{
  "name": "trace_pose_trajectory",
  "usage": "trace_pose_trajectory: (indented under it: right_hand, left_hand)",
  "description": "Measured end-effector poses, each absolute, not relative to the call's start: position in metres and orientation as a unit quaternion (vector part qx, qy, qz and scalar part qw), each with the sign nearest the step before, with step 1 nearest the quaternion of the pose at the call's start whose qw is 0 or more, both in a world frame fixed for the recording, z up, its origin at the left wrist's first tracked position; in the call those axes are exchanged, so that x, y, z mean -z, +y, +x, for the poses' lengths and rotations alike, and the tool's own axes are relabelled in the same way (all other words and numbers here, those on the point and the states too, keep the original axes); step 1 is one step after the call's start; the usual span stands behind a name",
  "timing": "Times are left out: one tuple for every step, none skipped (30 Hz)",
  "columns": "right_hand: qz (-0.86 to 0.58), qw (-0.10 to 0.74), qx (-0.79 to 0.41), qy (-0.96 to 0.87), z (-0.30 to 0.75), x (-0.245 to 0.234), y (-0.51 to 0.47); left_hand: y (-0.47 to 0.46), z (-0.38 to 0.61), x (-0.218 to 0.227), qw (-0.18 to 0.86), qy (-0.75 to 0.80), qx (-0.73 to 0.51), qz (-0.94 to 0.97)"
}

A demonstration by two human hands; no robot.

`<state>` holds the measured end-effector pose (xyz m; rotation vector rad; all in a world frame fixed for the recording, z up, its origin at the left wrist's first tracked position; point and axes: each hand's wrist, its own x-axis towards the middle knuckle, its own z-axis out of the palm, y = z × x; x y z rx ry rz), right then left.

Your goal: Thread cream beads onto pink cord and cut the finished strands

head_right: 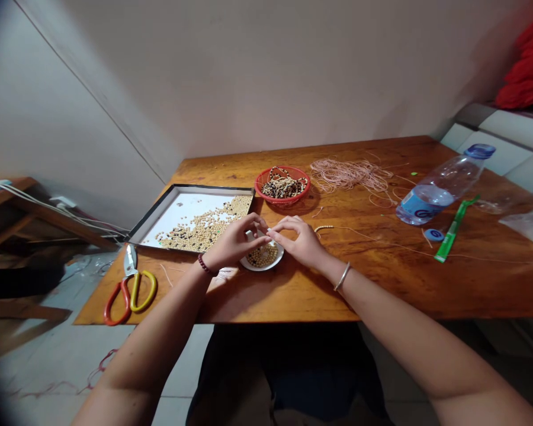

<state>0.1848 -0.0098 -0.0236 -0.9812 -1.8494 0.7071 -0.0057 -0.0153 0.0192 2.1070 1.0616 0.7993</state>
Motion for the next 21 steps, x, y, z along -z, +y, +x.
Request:
trace_pose_trajectory:
  right_hand:
    - [-0.396, 0.449, -0.289, -0.747, 0.185, 0.023, -0.010]
    - [-0.393, 0.450, -0.292, -0.746, 0.185, 0.023, -0.011]
    - [-0.391, 0.453, -0.296, -0.744, 0.185, 0.022, -0.011]
    - [-0.390, 0.459, -0.301, -0.740, 0.185, 0.021, -0.011]
    - [-0.391, 0.467, -0.307, -0.732, 0.185, 0.020, -0.010]
    - [-0.395, 0.476, -0.311, -0.721, 0.186, 0.020, -0.009]
    - [-0.405, 0.485, -0.312, -0.709, 0.187, 0.019, -0.008]
    - [-0.421, 0.489, -0.311, -0.698, 0.189, 0.019, -0.006]
    - [-0.438, 0.484, -0.310, -0.691, 0.190, 0.019, -0.004]
    - [-0.456, 0.467, -0.310, -0.691, 0.192, 0.019, -0.002]
    - [-0.472, 0.440, -0.314, -0.697, 0.194, 0.021, -0.001]
    - [-0.483, 0.408, -0.321, -0.705, 0.196, 0.022, 0.001]
    - [-0.490, 0.378, -0.330, -0.713, 0.197, 0.024, 0.003]
    - [-0.493, 0.354, -0.339, -0.719, 0.198, 0.026, 0.004]
    - [-0.495, 0.340, -0.346, -0.721, 0.198, 0.028, 0.004]
    - [-0.495, 0.334, -0.349, -0.722, 0.198, 0.030, 0.005]
    - [-0.495, 0.333, -0.349, -0.722, 0.198, 0.031, 0.004]
    - [-0.494, 0.335, -0.347, -0.723, 0.197, 0.032, 0.004]
    - [-0.492, 0.338, -0.343, -0.726, 0.196, 0.032, 0.003]
    - [-0.489, 0.342, -0.337, -0.728, 0.195, 0.032, 0.002]
    - [-0.487, 0.347, -0.331, -0.730, 0.194, 0.031, 0.001]
  left_hand:
    - [-0.015, -0.006, -0.019, 0.330, 0.400, -0.306, 0.799]
    - [-0.015, -0.006, -0.018, 0.341, 0.395, -0.307, 0.796]
    - [-0.015, -0.006, -0.018, 0.349, 0.393, -0.307, 0.793]
    - [-0.014, -0.006, -0.018, 0.350, 0.395, -0.308, 0.792]
    - [-0.013, -0.006, -0.017, 0.343, 0.400, -0.312, 0.790]
    - [-0.012, -0.007, -0.017, 0.329, 0.409, -0.317, 0.790]
    - [-0.011, -0.008, -0.017, 0.311, 0.421, -0.321, 0.789]
    - [-0.010, -0.009, -0.017, 0.294, 0.433, -0.324, 0.788]
    - [-0.009, -0.010, -0.016, 0.277, 0.446, -0.326, 0.786]
    - [-0.008, -0.011, -0.016, 0.265, 0.456, -0.326, 0.785]
    - [-0.007, -0.012, -0.015, 0.255, 0.464, -0.324, 0.784]
    - [-0.007, -0.013, -0.014, 0.247, 0.471, -0.320, 0.784]
    - [-0.006, -0.013, -0.013, 0.239, 0.476, -0.316, 0.785]
    - [-0.006, -0.014, -0.013, 0.232, 0.480, -0.310, 0.787]
    - [-0.005, -0.014, -0.012, 0.228, 0.482, -0.305, 0.789]
    - [-0.005, -0.014, -0.012, 0.226, 0.484, -0.301, 0.790]
    - [-0.005, -0.014, -0.012, 0.228, 0.484, -0.299, 0.790]
    - [-0.005, -0.014, -0.012, 0.234, 0.482, -0.298, 0.790]
    - [-0.005, -0.014, -0.012, 0.242, 0.480, -0.297, 0.790]
    - [-0.005, -0.014, -0.013, 0.251, 0.477, -0.296, 0.789]
    - [-0.005, -0.014, -0.014, 0.262, 0.473, -0.294, 0.788]
